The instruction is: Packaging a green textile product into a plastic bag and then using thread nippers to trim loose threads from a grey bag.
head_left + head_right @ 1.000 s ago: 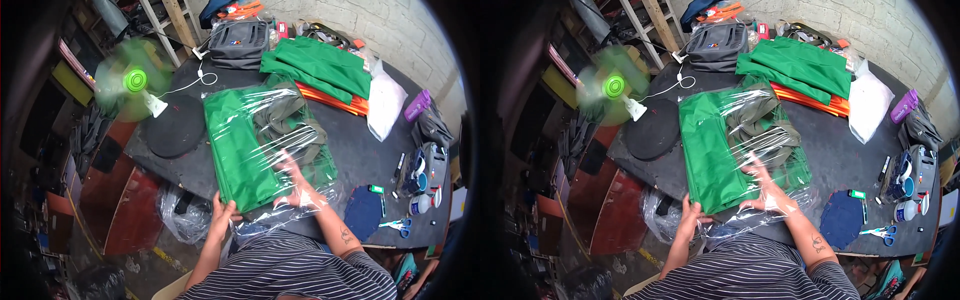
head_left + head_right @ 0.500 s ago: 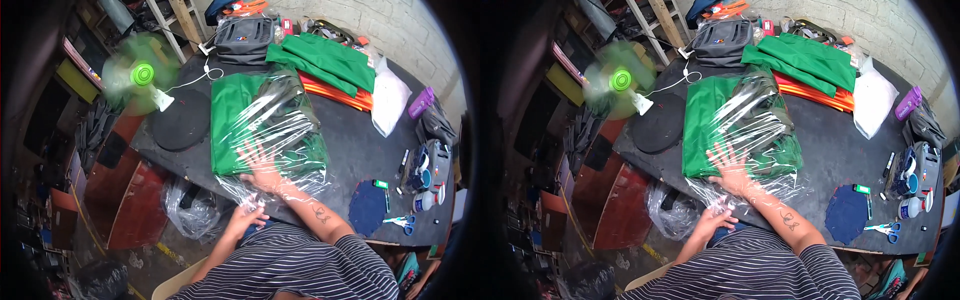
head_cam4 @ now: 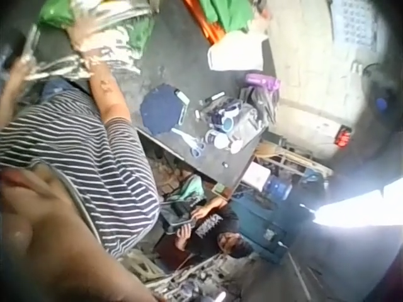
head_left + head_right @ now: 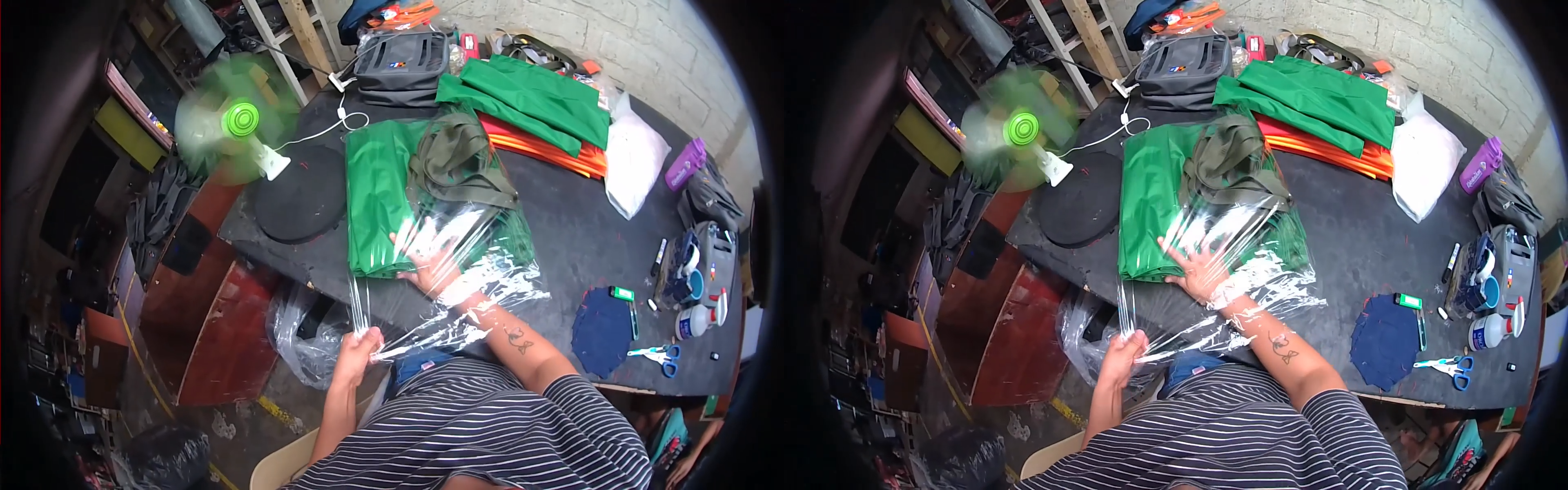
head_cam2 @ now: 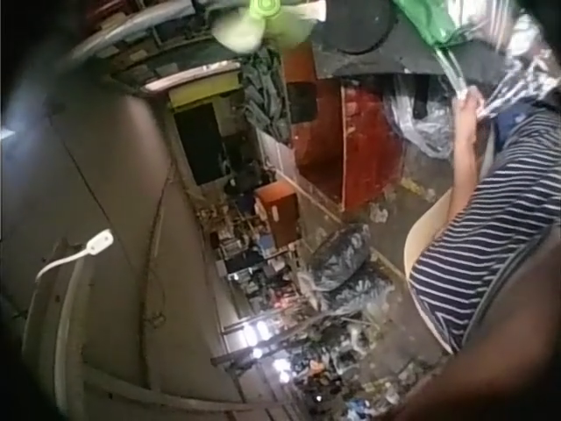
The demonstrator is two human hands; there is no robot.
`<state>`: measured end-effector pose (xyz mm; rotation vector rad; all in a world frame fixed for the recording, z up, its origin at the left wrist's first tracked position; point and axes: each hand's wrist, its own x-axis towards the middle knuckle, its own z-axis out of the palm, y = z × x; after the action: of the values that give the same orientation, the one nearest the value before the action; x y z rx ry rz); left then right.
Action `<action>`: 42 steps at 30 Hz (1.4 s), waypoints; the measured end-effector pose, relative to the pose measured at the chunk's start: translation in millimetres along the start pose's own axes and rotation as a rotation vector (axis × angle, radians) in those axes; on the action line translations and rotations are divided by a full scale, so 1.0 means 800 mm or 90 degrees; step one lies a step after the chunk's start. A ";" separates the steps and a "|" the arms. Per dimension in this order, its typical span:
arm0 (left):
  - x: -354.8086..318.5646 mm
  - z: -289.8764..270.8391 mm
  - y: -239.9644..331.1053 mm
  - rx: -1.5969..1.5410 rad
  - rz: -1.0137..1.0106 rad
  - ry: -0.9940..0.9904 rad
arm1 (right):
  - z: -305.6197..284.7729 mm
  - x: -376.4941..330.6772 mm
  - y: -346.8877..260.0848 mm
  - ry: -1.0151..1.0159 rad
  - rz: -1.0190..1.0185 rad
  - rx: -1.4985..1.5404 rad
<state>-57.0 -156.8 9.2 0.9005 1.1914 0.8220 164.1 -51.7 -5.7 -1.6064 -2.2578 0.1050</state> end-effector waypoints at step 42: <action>0.378 0.160 0.213 0.844 0.317 0.360 | -0.086 0.169 0.192 0.272 0.021 -0.273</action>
<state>113.6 168.2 58.1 2.1967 2.1012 0.6103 286.3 116.7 51.0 -1.6663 -1.9999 -0.6903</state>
